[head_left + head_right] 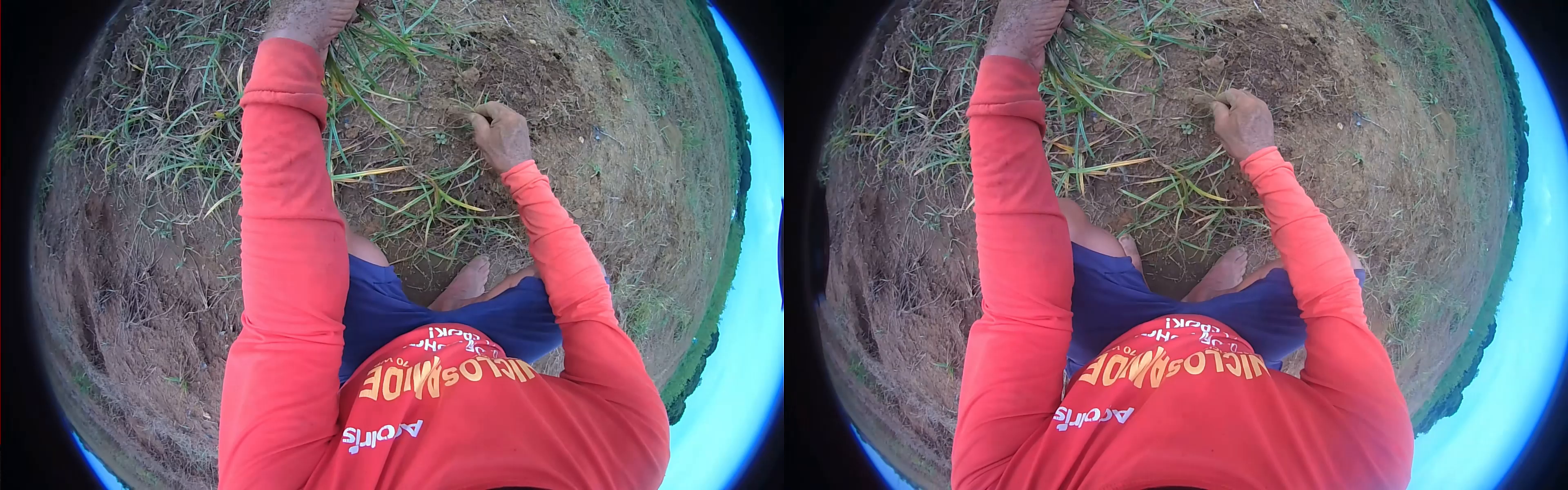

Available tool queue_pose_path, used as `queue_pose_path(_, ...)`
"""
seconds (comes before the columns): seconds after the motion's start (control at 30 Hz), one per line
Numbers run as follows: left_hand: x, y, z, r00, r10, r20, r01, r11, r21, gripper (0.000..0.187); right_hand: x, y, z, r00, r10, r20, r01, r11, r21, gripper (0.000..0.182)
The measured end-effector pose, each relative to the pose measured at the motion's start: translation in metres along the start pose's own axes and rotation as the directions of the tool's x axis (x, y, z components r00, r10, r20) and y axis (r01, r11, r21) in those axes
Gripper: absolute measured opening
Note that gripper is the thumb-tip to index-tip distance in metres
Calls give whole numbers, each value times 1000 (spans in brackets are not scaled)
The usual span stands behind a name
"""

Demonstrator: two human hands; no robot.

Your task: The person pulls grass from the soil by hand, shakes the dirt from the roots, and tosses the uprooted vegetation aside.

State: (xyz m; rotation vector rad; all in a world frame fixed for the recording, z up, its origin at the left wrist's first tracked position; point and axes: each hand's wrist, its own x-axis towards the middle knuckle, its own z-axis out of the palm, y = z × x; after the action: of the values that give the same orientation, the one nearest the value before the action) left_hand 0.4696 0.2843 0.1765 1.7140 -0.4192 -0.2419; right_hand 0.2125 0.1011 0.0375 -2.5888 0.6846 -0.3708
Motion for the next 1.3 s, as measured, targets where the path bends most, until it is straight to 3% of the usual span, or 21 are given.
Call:
queue_pose_path(0.1, -1, 4, 0, 999, -30, 46, 31, 999, -15, 36, 10, -13, -41, 994, 98, -55, -95, 993, 67, 19)
queue_pose_path(0.13, -2, 5, 3, 993, -60, 102, 61, 998, -9, 37, 14, -14, -54, 985, 171, 20, -172, 981, 88, 23)
queue_pose_path(0.2, -3, 7, 7, 972, -110, 207, 110, 994, 9, 39, 26, -15, -68, 988, 148, 42, -154, 966, 210, 25)
queue_pose_path(0.3, 2, -10, 28, 831, -124, 542, 95, 992, 82, 36, 49, -49, -83, 978, 183, 100, -208, 879, 430, 27)
queue_pose_path(0.33, 6, -18, 36, 766, 47, 641, -197, 966, 165, 32, 60, -63, -81, 986, 146, 84, -168, 851, 498, 27)
queue_pose_path(0.43, -11, -3, 45, 788, 93, 609, -240, 957, 165, 30, 91, -75, -76, 996, -6, 86, -44, 822, 568, 25)
queue_pose_path(0.47, -3, -8, 47, 716, -107, 690, 45, 993, 108, 31, 100, -75, -73, 993, -64, 102, -5, 822, 570, 24)
queue_pose_path(0.53, 14, -47, 46, 774, 294, 561, -438, 888, 139, 30, 103, -61, -47, 997, -33, -75, 65, 876, 478, 25)
queue_pose_path(0.57, 29, -63, 38, 716, 494, 493, -642, 743, 189, 30, 102, -49, -30, 985, -33, -167, 102, 899, 426, 26)
queue_pose_path(0.6, 46, -73, 22, 630, 283, 723, -773, 312, 552, 32, 95, -29, -15, 941, -285, -182, 305, 948, 94, 28)
queue_pose_path(0.67, 31, -41, 11, 859, 181, 480, -447, 722, 528, 33, 67, -6, -1, 884, -467, -5, 449, 854, -262, 31)
queue_pose_path(0.7, 18, -20, 3, 932, 73, 356, -237, 865, 443, 33, 62, 12, 1, 907, -417, 59, 414, 856, -309, 33)
queue_pose_path(0.73, -3, 0, -1, 955, 144, 258, -220, 929, 297, 36, 57, 30, 5, 923, -364, 123, 384, 850, -360, 35)
queue_pose_path(0.8, 15, -18, -13, 910, 262, 321, -377, 845, 379, 38, 69, 64, -5, 981, -21, 192, 70, 965, -251, 39)
queue_pose_path(0.83, 19, -23, -13, 870, 311, 383, -461, 790, 405, 39, 61, 65, -8, 996, -30, 82, 57, 936, -348, 40)
queue_pose_path(0.93, 1, 15, -9, 981, -120, 155, 40, 897, 441, 39, 58, 47, -29, 954, -201, -223, 30, 801, -597, 39)
queue_pose_path(1.03, 8, -1, 3, 986, 3, 165, -64, 927, 369, 41, 59, 39, -13, 994, -107, 13, 107, 967, -231, 40)
queue_pose_path(1.07, 15, -15, 5, 969, 89, 229, -179, 895, 408, 42, 59, 35, -4, 988, -149, 43, 154, 968, -198, 41)
queue_pose_path(1.13, 28, -36, 1, 903, 243, 354, -394, 795, 462, 43, 64, 29, 15, 991, -59, 117, 74, 989, -126, 35)
queue_pose_path(1.23, 18, -22, 1, 932, 228, 283, -316, 893, 321, 41, 73, 31, 29, 986, 5, 164, 23, 985, -169, 26)
queue_pose_path(1.3, 8, 1, -7, 966, 3, 257, -108, 913, 394, 38, 75, 32, 22, 980, 101, 170, -72, 983, -169, 24)
